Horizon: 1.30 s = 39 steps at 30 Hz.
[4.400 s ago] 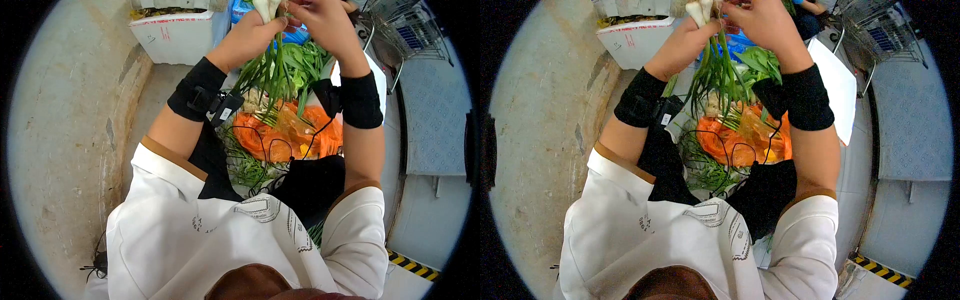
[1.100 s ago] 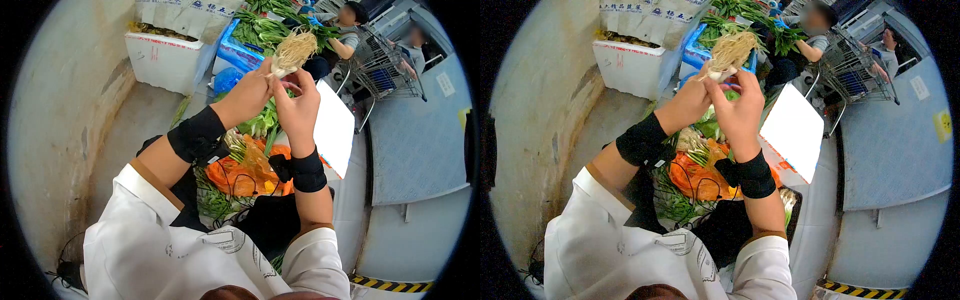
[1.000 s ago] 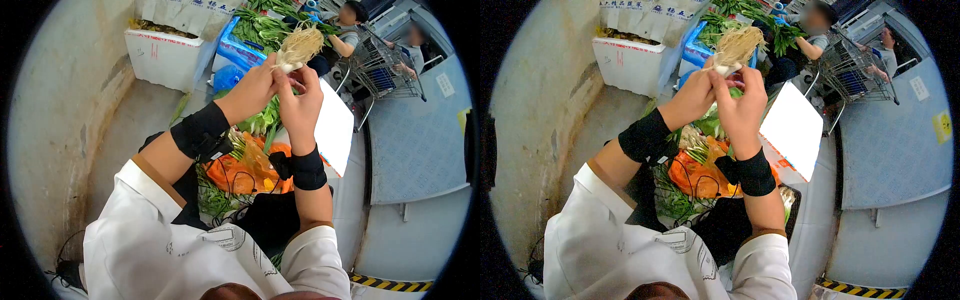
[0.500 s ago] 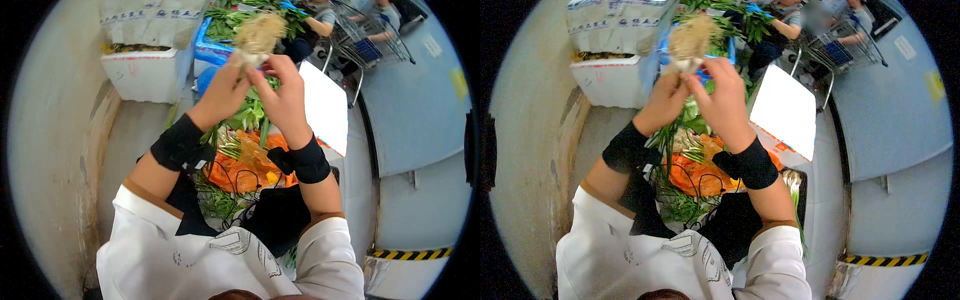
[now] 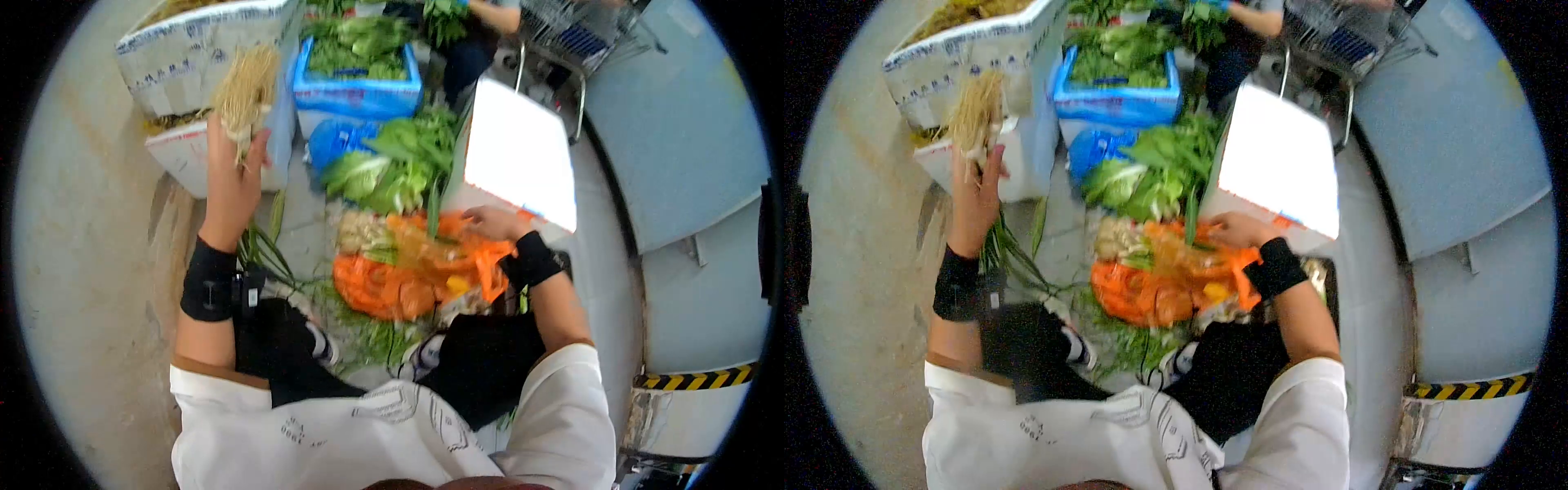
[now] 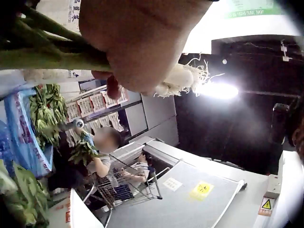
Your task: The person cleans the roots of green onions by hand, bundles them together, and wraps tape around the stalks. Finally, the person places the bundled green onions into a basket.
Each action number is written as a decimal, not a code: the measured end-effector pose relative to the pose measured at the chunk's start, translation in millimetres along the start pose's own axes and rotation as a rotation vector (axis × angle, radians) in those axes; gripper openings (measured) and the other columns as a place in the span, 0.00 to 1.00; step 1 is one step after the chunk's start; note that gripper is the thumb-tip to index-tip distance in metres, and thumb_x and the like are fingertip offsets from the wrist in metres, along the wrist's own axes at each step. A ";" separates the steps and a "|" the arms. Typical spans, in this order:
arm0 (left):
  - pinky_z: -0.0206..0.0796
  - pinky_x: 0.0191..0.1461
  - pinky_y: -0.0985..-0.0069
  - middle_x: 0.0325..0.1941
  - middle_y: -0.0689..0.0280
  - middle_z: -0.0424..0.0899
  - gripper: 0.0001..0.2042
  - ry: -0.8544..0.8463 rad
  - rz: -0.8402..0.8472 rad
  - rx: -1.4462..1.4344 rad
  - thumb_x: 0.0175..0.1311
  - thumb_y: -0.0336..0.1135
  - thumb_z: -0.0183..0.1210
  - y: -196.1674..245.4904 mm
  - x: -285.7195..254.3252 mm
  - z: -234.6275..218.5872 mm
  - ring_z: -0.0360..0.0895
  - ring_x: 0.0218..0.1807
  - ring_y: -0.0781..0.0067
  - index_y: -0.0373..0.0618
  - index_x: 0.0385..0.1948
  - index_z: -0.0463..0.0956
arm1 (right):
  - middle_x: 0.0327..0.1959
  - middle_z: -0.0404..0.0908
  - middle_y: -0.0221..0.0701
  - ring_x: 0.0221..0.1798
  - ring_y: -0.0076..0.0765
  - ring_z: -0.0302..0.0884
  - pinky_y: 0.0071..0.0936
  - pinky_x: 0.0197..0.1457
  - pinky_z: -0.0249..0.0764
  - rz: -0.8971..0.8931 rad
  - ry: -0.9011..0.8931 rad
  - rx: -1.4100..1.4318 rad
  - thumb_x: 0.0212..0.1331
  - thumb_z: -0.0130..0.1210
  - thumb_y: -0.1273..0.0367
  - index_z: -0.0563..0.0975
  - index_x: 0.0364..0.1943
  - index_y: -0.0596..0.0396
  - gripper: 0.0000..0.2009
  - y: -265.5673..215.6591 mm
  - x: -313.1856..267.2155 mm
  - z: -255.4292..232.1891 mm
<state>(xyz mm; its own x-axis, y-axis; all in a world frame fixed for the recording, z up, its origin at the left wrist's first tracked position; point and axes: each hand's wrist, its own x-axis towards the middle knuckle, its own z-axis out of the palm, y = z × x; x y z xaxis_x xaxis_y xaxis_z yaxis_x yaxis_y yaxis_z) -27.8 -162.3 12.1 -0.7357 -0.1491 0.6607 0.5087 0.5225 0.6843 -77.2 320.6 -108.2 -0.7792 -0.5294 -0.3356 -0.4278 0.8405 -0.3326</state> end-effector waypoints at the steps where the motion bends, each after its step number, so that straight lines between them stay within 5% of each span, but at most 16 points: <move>1: 0.66 0.54 0.63 0.55 0.50 0.73 0.12 -0.060 0.104 0.087 0.69 0.27 0.59 -11.0 0.7 -1.3 0.72 0.53 0.51 0.38 0.52 0.74 | 0.51 0.84 0.42 0.46 0.37 0.84 0.35 0.52 0.78 0.052 -0.055 0.060 0.70 0.54 0.52 0.75 0.63 0.56 0.26 9.1 -9.7 7.7; 4: 0.68 0.52 0.63 0.57 0.50 0.72 0.13 -0.179 0.267 0.199 0.68 0.25 0.58 -18.1 12.7 0.2 0.77 0.47 0.52 0.40 0.52 0.74 | 0.54 0.83 0.45 0.47 0.37 0.85 0.38 0.52 0.79 0.270 -0.156 0.230 0.70 0.53 0.52 0.76 0.61 0.57 0.25 61.6 -27.0 30.7; 7: 0.71 0.42 0.66 0.58 0.50 0.74 0.12 -0.156 0.173 0.086 0.68 0.26 0.57 -0.9 23.7 26.2 0.80 0.38 0.56 0.40 0.52 0.74 | 0.53 0.83 0.46 0.47 0.38 0.85 0.36 0.49 0.80 0.394 -0.195 0.017 0.71 0.52 0.52 0.75 0.62 0.56 0.25 53.7 -28.7 8.5; 9: 0.72 0.39 0.67 0.53 0.51 0.78 0.12 -0.170 0.158 0.083 0.69 0.26 0.57 1.8 19.0 23.2 0.80 0.36 0.58 0.40 0.53 0.74 | 0.53 0.83 0.45 0.47 0.38 0.85 0.37 0.50 0.80 0.372 -0.204 0.077 0.71 0.52 0.52 0.75 0.62 0.56 0.26 57.1 -26.7 17.3; 11: 0.73 0.37 0.68 0.41 0.55 0.85 0.15 -0.426 0.089 0.239 0.69 0.27 0.55 -13.5 21.4 22.0 0.83 0.35 0.59 0.42 0.57 0.72 | 0.53 0.83 0.47 0.47 0.45 0.85 0.40 0.54 0.78 0.354 -0.193 0.122 0.70 0.52 0.53 0.75 0.62 0.56 0.25 62.2 -21.0 31.3; 14: 0.74 0.39 0.71 0.36 0.56 0.87 0.18 -0.393 0.134 0.144 0.70 0.27 0.54 -8.2 17.8 44.6 0.86 0.37 0.59 0.43 0.60 0.69 | 0.52 0.83 0.49 0.48 0.52 0.84 0.43 0.55 0.77 0.167 -0.101 -0.056 0.70 0.52 0.55 0.75 0.62 0.56 0.24 70.8 -11.8 54.5; 16: 0.75 0.40 0.72 0.40 0.55 0.88 0.18 -0.456 0.101 0.207 0.71 0.27 0.54 -5.1 20.0 47.3 0.87 0.40 0.60 0.43 0.61 0.69 | 0.51 0.83 0.50 0.55 0.57 0.80 0.46 0.59 0.75 0.296 -0.168 0.097 0.66 0.56 0.58 0.74 0.63 0.54 0.24 48.3 -7.9 50.9; 21: 0.77 0.43 0.75 0.49 0.62 0.89 0.16 -0.506 0.045 0.142 0.75 0.27 0.50 -13.9 14.2 54.3 0.87 0.49 0.69 0.43 0.61 0.69 | 0.56 0.80 0.52 0.57 0.59 0.78 0.48 0.61 0.74 0.168 -0.296 0.023 0.63 0.56 0.49 0.71 0.65 0.54 0.31 73.2 -1.9 93.4; 25: 0.77 0.44 0.75 0.49 0.61 0.87 0.13 -0.532 -0.064 0.086 0.77 0.33 0.51 8.3 11.7 56.9 0.86 0.49 0.70 0.40 0.57 0.71 | 0.55 0.83 0.44 0.50 0.46 0.83 0.40 0.55 0.77 0.304 -0.382 0.095 0.68 0.55 0.55 0.67 0.71 0.44 0.28 99.8 -29.0 79.4; 27: 0.76 0.44 0.76 0.47 0.62 0.87 0.12 -0.568 -0.089 0.118 0.77 0.33 0.51 -7.3 12.4 51.7 0.86 0.47 0.71 0.39 0.55 0.72 | 0.55 0.82 0.40 0.48 0.41 0.83 0.35 0.53 0.78 0.415 -0.168 0.225 0.68 0.56 0.53 0.68 0.70 0.43 0.28 159.3 -46.3 86.4; 30: 0.74 0.38 0.78 0.44 0.64 0.87 0.11 -0.598 -0.117 0.181 0.76 0.33 0.53 2.8 13.2 62.7 0.83 0.37 0.75 0.37 0.52 0.74 | 0.45 0.84 0.35 0.45 0.32 0.83 0.34 0.40 0.82 0.654 0.035 0.644 0.70 0.52 0.52 0.73 0.65 0.50 0.25 141.0 -105.5 59.9; 32: 0.69 0.33 0.79 0.42 0.65 0.88 0.11 -0.622 -0.176 0.239 0.76 0.33 0.53 12.6 13.5 69.8 0.78 0.30 0.79 0.37 0.52 0.74 | 0.40 0.81 0.27 0.41 0.24 0.81 0.27 0.33 0.82 0.755 -0.047 0.813 0.69 0.56 0.54 0.75 0.60 0.49 0.21 133.5 -131.8 69.7; 34: 0.65 0.30 0.81 0.43 0.66 0.88 0.11 -0.603 -0.153 0.208 0.74 0.32 0.55 22.3 14.1 88.6 0.73 0.25 0.83 0.38 0.52 0.76 | 0.39 0.81 0.25 0.38 0.25 0.81 0.28 0.33 0.82 0.338 -0.216 0.941 0.67 0.58 0.55 0.77 0.54 0.50 0.19 190.1 -161.0 145.9; 36: 0.63 0.27 0.82 0.41 0.69 0.88 0.10 -0.641 -0.157 0.266 0.73 0.32 0.57 23.3 13.2 92.9 0.71 0.24 0.85 0.39 0.50 0.79 | 0.38 0.81 0.27 0.35 0.26 0.82 0.27 0.32 0.82 0.719 -0.452 1.065 0.65 0.59 0.57 0.78 0.50 0.51 0.16 142.2 -159.0 143.7; 38: 0.64 0.25 0.81 0.35 0.70 0.89 0.10 -0.641 -0.192 0.269 0.69 0.32 0.62 23.7 15.1 100.1 0.70 0.21 0.86 0.43 0.48 0.82 | 0.38 0.83 0.31 0.36 0.33 0.84 0.33 0.37 0.83 0.175 -0.465 0.858 0.64 0.59 0.60 0.79 0.46 0.54 0.14 197.6 -166.3 239.3; 39: 0.64 0.24 0.81 0.35 0.69 0.88 0.10 -0.643 -0.222 0.287 0.68 0.32 0.63 27.0 15.1 103.6 0.71 0.21 0.86 0.44 0.48 0.82 | 0.42 0.83 0.36 0.40 0.39 0.84 0.38 0.42 0.82 0.368 -0.469 0.726 0.63 0.59 0.61 0.80 0.43 0.56 0.14 210.1 -161.4 284.7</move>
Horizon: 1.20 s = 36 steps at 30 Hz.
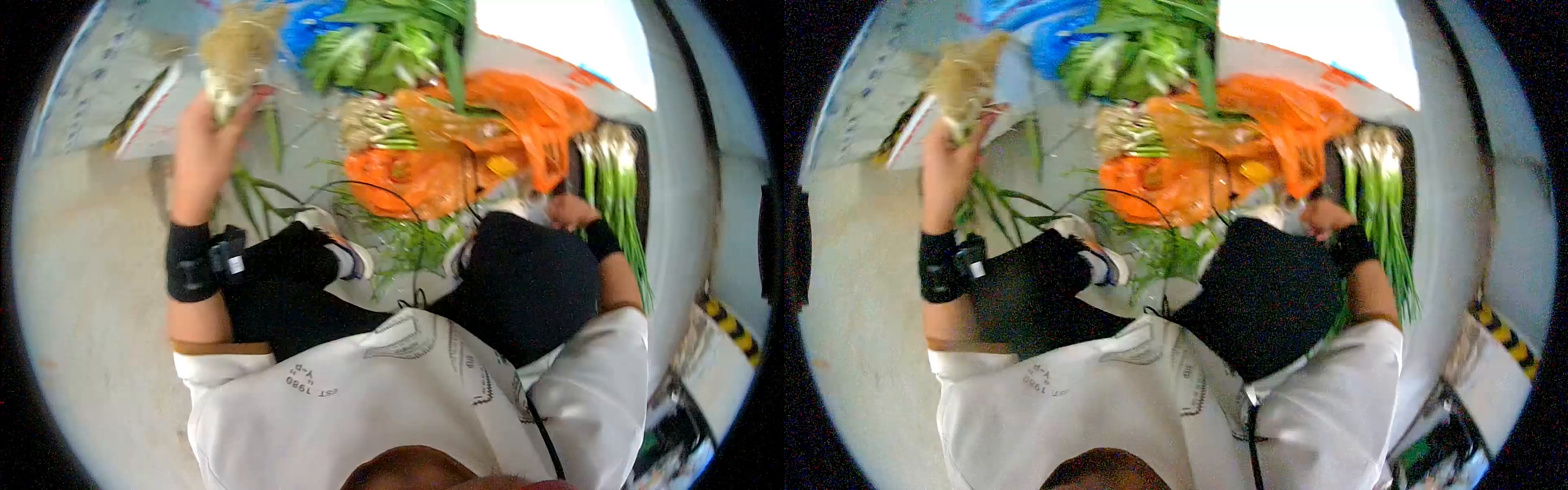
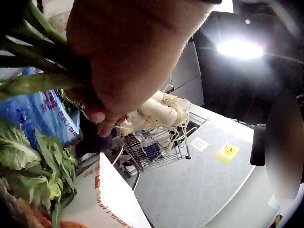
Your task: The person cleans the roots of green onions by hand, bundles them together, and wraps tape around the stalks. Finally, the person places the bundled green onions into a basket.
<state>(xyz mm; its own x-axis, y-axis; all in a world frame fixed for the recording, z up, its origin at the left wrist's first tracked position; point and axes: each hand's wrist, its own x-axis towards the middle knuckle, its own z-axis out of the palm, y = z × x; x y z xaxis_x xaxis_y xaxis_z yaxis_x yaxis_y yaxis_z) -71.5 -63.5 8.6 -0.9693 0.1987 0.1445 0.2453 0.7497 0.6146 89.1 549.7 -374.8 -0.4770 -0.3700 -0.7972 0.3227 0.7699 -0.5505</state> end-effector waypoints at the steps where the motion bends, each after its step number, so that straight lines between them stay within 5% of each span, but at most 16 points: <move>1: 0.64 0.23 0.81 0.35 0.69 0.88 0.10 0.001 -0.028 0.012 0.67 0.32 0.64 2.9 2.1 -0.7 0.72 0.20 0.86 0.44 0.48 0.82 | 0.45 0.84 0.40 0.44 0.45 0.84 0.42 0.48 0.81 0.184 0.102 -0.074 0.62 0.59 0.61 0.80 0.41 0.58 0.13 9.8 22.3 18.3; 3: 0.65 0.22 0.82 0.35 0.69 0.89 0.10 0.003 -0.023 0.027 0.65 0.31 0.65 10.4 5.2 -2.6 0.72 0.21 0.87 0.43 0.47 0.82 | 0.43 0.82 0.52 0.47 0.56 0.80 0.45 0.51 0.76 0.005 0.687 -0.259 0.61 0.60 0.66 0.79 0.50 0.61 0.17 -3.3 27.3 57.8; 8: 0.65 0.23 0.84 0.40 0.67 0.89 0.08 0.058 -0.070 -0.158 0.65 0.29 0.65 1.0 11.8 -4.0 0.74 0.23 0.87 0.40 0.44 0.82 | 0.52 0.81 0.49 0.55 0.60 0.75 0.48 0.58 0.72 0.194 0.792 -0.205 0.56 0.67 0.62 0.80 0.48 0.62 0.20 -16.1 61.7 75.7; 9: 0.65 0.24 0.84 0.45 0.64 0.89 0.08 0.028 -0.074 -0.183 0.66 0.28 0.63 2.9 16.1 -2.6 0.74 0.24 0.86 0.39 0.44 0.81 | 0.52 0.81 0.49 0.55 0.60 0.75 0.48 0.58 0.72 0.181 0.784 -0.196 0.56 0.67 0.62 0.80 0.48 0.62 0.20 -21.0 67.3 74.6; 19: 0.57 0.22 0.84 0.27 0.73 0.81 0.07 0.139 -0.064 -0.269 0.67 0.30 0.63 3.5 19.9 -11.4 0.67 0.20 0.88 0.42 0.44 0.83 | 0.50 0.79 0.49 0.55 0.59 0.75 0.49 0.58 0.73 0.237 0.971 -0.112 0.50 0.70 0.57 0.76 0.56 0.56 0.30 -64.1 42.0 68.4; 21: 0.57 0.21 0.84 0.25 0.74 0.79 0.06 0.174 -0.059 -0.316 0.68 0.30 0.62 1.4 19.8 -12.5 0.68 0.20 0.88 0.42 0.43 0.82 | 0.44 0.83 0.52 0.49 0.62 0.78 0.50 0.52 0.76 0.125 0.951 -0.188 0.52 0.66 0.55 0.80 0.47 0.58 0.24 -73.7 23.4 61.1; 23: 0.57 0.21 0.83 0.22 0.74 0.76 0.06 0.233 -0.047 -0.366 0.69 0.31 0.61 3.7 18.9 -17.5 0.68 0.19 0.87 0.41 0.43 0.81 | 0.45 0.83 0.52 0.49 0.63 0.80 0.52 0.51 0.76 0.373 0.743 -0.219 0.54 0.65 0.53 0.81 0.43 0.63 0.24 -60.2 18.0 51.6; 25: 0.58 0.21 0.82 0.21 0.73 0.74 0.05 0.168 -0.058 -0.403 0.72 0.32 0.58 6.7 17.5 -22.7 0.69 0.19 0.86 0.41 0.41 0.78 | 0.40 0.84 0.54 0.46 0.62 0.82 0.51 0.50 0.77 0.244 0.588 -0.291 0.52 0.66 0.49 0.82 0.40 0.64 0.27 -69.5 -17.7 28.3; 29: 0.63 0.21 0.82 0.20 0.72 0.76 0.10 0.200 0.026 -0.522 0.72 0.38 0.60 7.9 19.8 -32.1 0.71 0.19 0.85 0.41 0.36 0.76 | 0.45 0.83 0.51 0.46 0.50 0.83 0.44 0.49 0.77 0.199 0.519 -0.186 0.57 0.66 0.58 0.81 0.47 0.62 0.22 -217.9 -130.8 -33.9; 32: 0.61 0.21 0.82 0.24 0.72 0.76 0.08 0.250 0.022 -0.595 0.73 0.37 0.58 19.2 15.5 -40.5 0.71 0.19 0.85 0.42 0.39 0.75 | 0.54 0.75 0.46 0.48 0.45 0.81 0.37 0.49 0.77 -0.289 0.845 -0.232 0.60 0.65 0.64 0.79 0.50 0.61 0.18 -269.3 -169.8 -63.8; 33: 0.59 0.21 0.82 0.26 0.73 0.74 0.06 0.254 0.004 -0.622 0.74 0.34 0.56 29.1 13.7 -41.7 0.70 0.20 0.84 0.42 0.41 0.75 | 0.57 0.73 0.44 0.50 0.45 0.81 0.36 0.50 0.77 -0.417 0.915 -0.189 0.61 0.64 0.65 0.79 0.50 0.61 0.17 -325.4 -190.3 -63.2; 36: 0.56 0.21 0.83 0.23 0.74 0.73 0.08 0.219 0.060 -0.715 0.72 0.35 0.61 52.4 7.2 -48.3 0.67 0.20 0.85 0.42 0.43 0.76 | 0.58 0.73 0.37 0.53 0.35 0.80 0.28 0.54 0.77 -0.723 0.873 -0.116 0.62 0.64 0.70 0.78 0.45 0.62 0.12 -452.2 -229.5 -53.3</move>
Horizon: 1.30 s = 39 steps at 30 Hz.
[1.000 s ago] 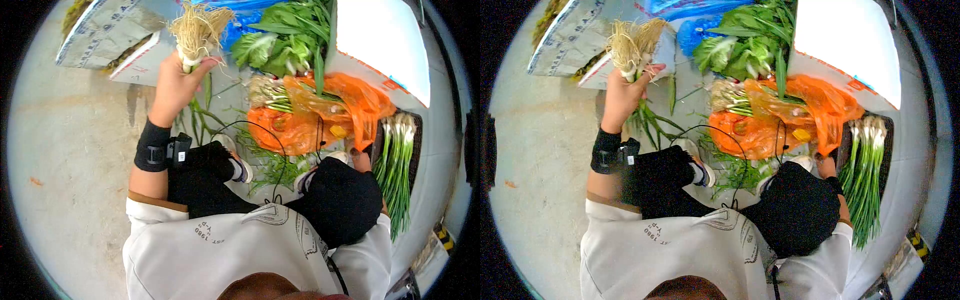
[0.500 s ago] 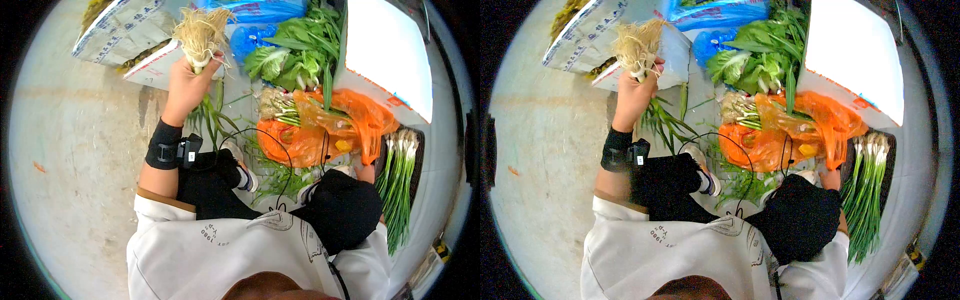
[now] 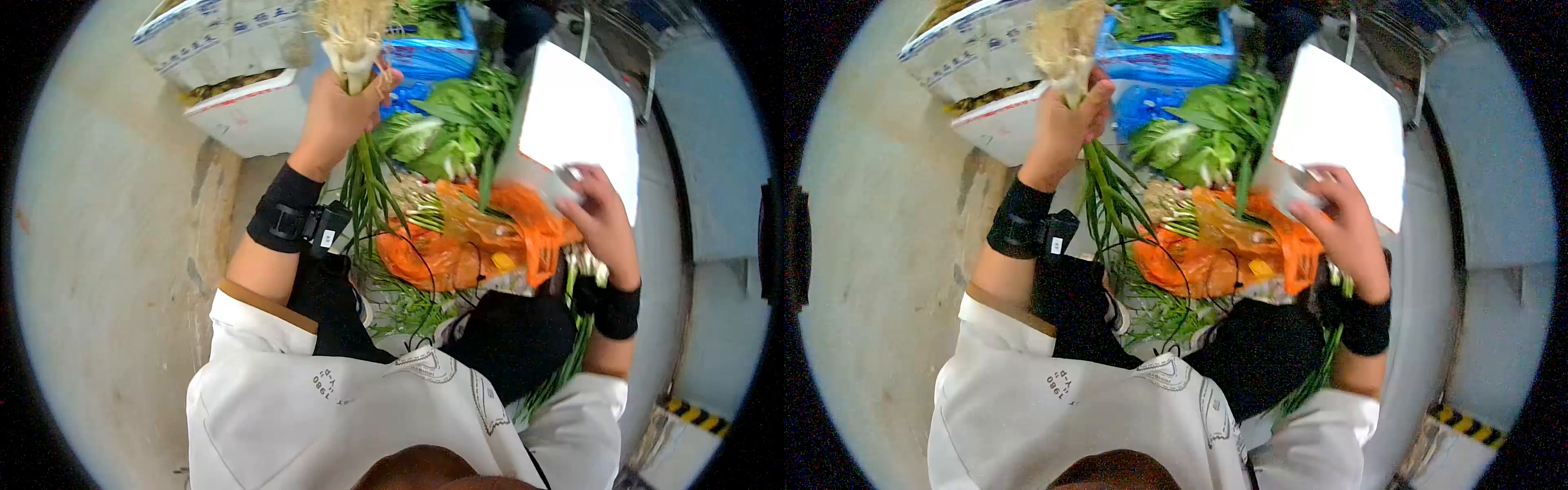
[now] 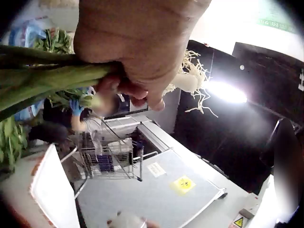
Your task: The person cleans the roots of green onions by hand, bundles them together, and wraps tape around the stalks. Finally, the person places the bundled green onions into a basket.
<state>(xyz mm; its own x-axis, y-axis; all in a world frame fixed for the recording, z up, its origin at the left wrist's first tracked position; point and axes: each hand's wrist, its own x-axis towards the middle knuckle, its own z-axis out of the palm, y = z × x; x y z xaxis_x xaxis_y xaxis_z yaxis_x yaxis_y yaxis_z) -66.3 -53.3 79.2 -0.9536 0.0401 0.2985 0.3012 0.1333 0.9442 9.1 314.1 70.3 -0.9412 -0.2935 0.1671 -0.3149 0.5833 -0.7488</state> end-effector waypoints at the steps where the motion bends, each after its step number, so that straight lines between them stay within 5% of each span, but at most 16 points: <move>1: 0.55 0.21 0.83 0.22 0.74 0.73 0.09 -0.052 0.083 -0.055 0.71 0.36 0.62 5.4 -4.7 -4.5 0.67 0.20 0.86 0.42 0.43 0.76 | 0.59 0.73 0.35 0.54 0.31 0.79 0.26 0.56 0.77 -0.011 -0.016 0.123 0.61 0.64 0.72 0.78 0.44 0.61 0.11 -44.6 6.8 9.7; 5: 0.52 0.21 0.83 0.21 0.74 0.72 0.10 -0.157 0.268 -0.031 0.71 0.38 0.62 18.3 -14.2 15.2 0.62 0.17 0.86 0.43 0.42 0.76 | 0.63 0.70 0.35 0.61 0.31 0.75 0.28 0.60 0.78 -0.309 0.051 0.631 0.53 0.67 0.81 0.78 0.48 0.58 0.17 -91.6 41.9 54.3; 9: 0.50 0.19 0.82 0.18 0.74 0.70 0.10 -0.268 0.074 -0.269 0.72 0.37 0.60 47.1 -36.0 22.5 0.62 0.15 0.86 0.41 0.43 0.75 | 0.65 0.69 0.39 0.66 0.37 0.72 0.35 0.64 0.77 -0.366 0.164 0.709 0.52 0.68 0.83 0.74 0.55 0.59 0.24 -111.6 39.1 75.4; 13: 0.49 0.17 0.81 0.14 0.73 0.67 0.10 -0.308 0.117 -0.347 0.73 0.37 0.57 45.3 -40.1 20.4 0.58 0.12 0.85 0.40 0.45 0.76 | 0.65 0.70 0.41 0.68 0.42 0.70 0.39 0.67 0.75 -0.411 0.292 0.768 0.53 0.70 0.80 0.72 0.57 0.60 0.26 -103.6 37.1 85.9; 18: 0.58 0.20 0.82 0.21 0.70 0.77 0.11 -0.223 0.307 -0.077 0.68 0.39 0.63 45.1 -43.6 28.2 0.70 0.18 0.84 0.41 0.44 0.80 | 0.64 0.71 0.40 0.67 0.41 0.71 0.39 0.67 0.74 -0.390 0.366 0.743 0.52 0.70 0.79 0.73 0.56 0.60 0.26 -101.8 32.8 87.4; 20: 0.70 0.28 0.80 0.27 0.69 0.82 0.10 -0.141 0.492 -0.019 0.63 0.35 0.68 40.5 -42.1 30.7 0.78 0.27 0.81 0.40 0.40 0.82 | 0.64 0.71 0.40 0.66 0.40 0.71 0.38 0.67 0.74 -0.390 0.379 0.707 0.51 0.71 0.79 0.73 0.56 0.60 0.26 -102.2 32.1 88.6; 27: 0.73 0.41 0.79 0.30 0.69 0.85 0.08 -0.119 0.404 -0.084 0.59 0.29 0.70 43.8 -47.5 34.6 0.80 0.36 0.79 0.38 0.37 0.83 | 0.63 0.70 0.39 0.63 0.35 0.73 0.33 0.65 0.73 -0.535 0.505 0.441 0.48 0.73 0.79 0.74 0.54 0.59 0.27 -98.2 36.4 90.9; 30: 0.71 0.36 0.80 0.29 0.69 0.85 0.06 -0.101 0.378 -0.052 0.61 0.29 0.68 46.9 -49.3 36.7 0.78 0.32 0.81 0.39 0.36 0.83 | 0.61 0.70 0.39 0.62 0.34 0.73 0.32 0.66 0.73 -0.539 0.519 0.396 0.47 0.73 0.79 0.74 0.54 0.58 0.28 -99.3 36.1 90.0; 32: 0.65 0.29 0.80 0.27 0.71 0.82 0.05 -0.181 0.151 -0.089 0.64 0.30 0.66 53.2 -51.7 36.7 0.74 0.27 0.85 0.39 0.33 0.82 | 0.61 0.70 0.38 0.62 0.34 0.73 0.32 0.66 0.73 -0.512 0.520 0.386 0.47 0.74 0.79 0.74 0.54 0.58 0.28 -98.9 35.3 90.0; 36: 0.59 0.24 0.82 0.24 0.74 0.78 0.05 -0.151 0.293 -0.085 0.67 0.31 0.62 42.4 -48.4 46.8 0.69 0.23 0.88 0.39 0.33 0.80 | 0.59 0.70 0.35 0.61 0.32 0.74 0.32 0.63 0.76 -0.465 0.541 0.317 0.47 0.74 0.76 0.75 0.55 0.58 0.29 -96.1 35.6 86.8; 39: 0.72 0.38 0.76 0.36 0.64 0.87 0.11 -0.202 0.124 -0.125 0.62 0.30 0.66 41.2 -49.3 46.0 0.77 0.34 0.84 0.35 0.43 0.81 | 0.58 0.71 0.33 0.60 0.31 0.74 0.30 0.59 0.78 -0.387 0.544 0.311 0.49 0.74 0.73 0.76 0.57 0.57 0.28 -95.3 35.1 83.6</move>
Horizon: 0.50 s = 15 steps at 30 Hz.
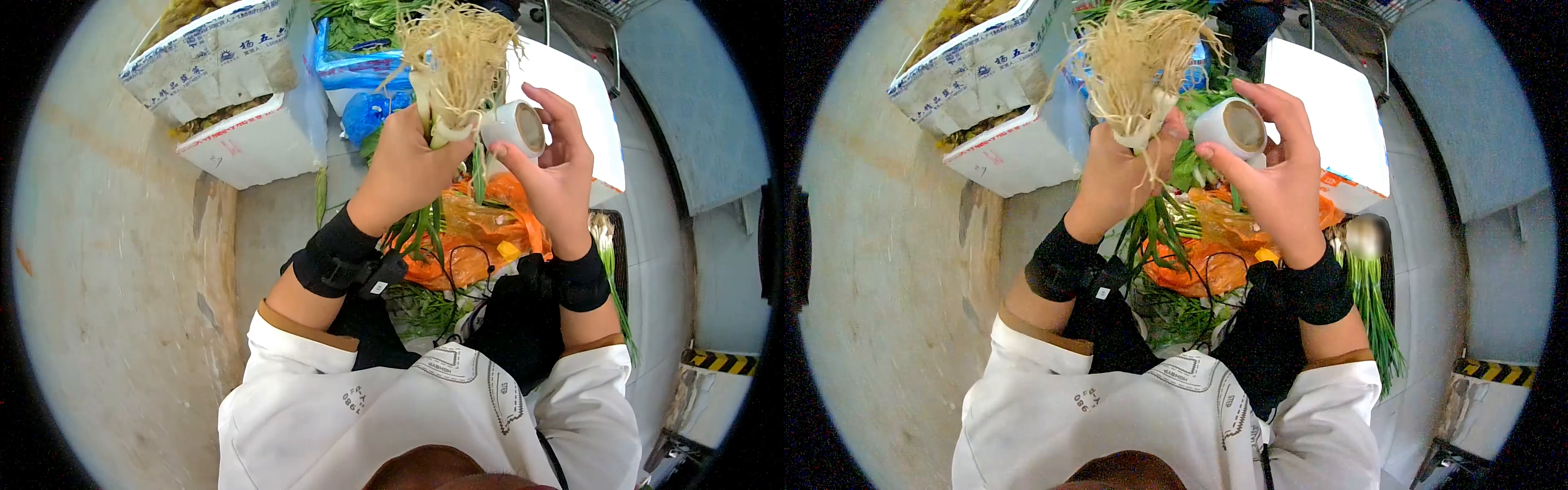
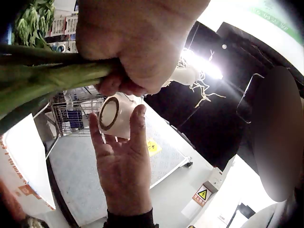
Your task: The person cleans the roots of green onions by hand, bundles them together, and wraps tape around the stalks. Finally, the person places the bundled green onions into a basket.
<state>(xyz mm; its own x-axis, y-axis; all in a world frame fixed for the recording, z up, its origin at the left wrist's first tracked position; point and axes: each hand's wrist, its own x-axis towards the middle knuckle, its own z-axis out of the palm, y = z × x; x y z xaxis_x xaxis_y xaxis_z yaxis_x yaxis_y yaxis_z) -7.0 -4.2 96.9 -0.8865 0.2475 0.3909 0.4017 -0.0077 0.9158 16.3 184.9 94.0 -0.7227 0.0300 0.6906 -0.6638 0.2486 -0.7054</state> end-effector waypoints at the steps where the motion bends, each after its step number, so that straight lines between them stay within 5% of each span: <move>1: 0.72 0.38 0.76 0.35 0.65 0.87 0.10 -0.009 -0.020 -0.026 0.63 0.30 0.65 -2.8 -0.9 -0.5 0.77 0.35 0.84 0.35 0.43 0.81 | 0.57 0.72 0.32 0.59 0.30 0.74 0.29 0.56 0.79 0.063 -0.001 0.015 0.50 0.74 0.71 0.77 0.57 0.57 0.27 0.7 0.5 -1.2; 5: 0.68 0.30 0.80 0.28 0.69 0.83 0.07 -0.031 0.053 -0.038 0.68 0.30 0.61 -2.8 3.5 3.4 0.76 0.28 0.85 0.37 0.42 0.80 | 0.55 0.72 0.31 0.57 0.27 0.74 0.25 0.53 0.77 0.240 -0.082 0.002 0.54 0.72 0.66 0.82 0.53 0.54 0.22 7.6 3.0 -10.8; 9: 0.60 0.22 0.82 0.22 0.72 0.78 0.07 -0.089 0.000 -0.074 0.73 0.33 0.56 3.4 2.1 2.0 0.70 0.19 0.87 0.39 0.40 0.80 | 0.55 0.72 0.32 0.56 0.28 0.74 0.26 0.52 0.77 0.164 -0.150 -0.166 0.55 0.71 0.64 0.83 0.52 0.52 0.20 6.9 5.4 -19.5; 15: 0.55 0.19 0.82 0.21 0.72 0.76 0.10 -0.082 0.003 -0.193 0.76 0.38 0.54 -3.1 6.2 3.1 0.66 0.15 0.86 0.40 0.39 0.78 | 0.58 0.72 0.35 0.59 0.32 0.73 0.29 0.58 0.72 0.167 -0.245 0.071 0.58 0.69 0.64 0.85 0.44 0.52 0.13 1.7 9.5 -19.2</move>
<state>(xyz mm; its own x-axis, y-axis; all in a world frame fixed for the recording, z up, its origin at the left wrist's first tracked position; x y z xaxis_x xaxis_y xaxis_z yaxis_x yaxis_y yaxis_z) -13.0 0.3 96.2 -0.8606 0.3251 0.3920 0.3458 -0.1921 0.9184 12.0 204.2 102.4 -0.8419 -0.1721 0.5114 -0.5378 0.1910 -0.8212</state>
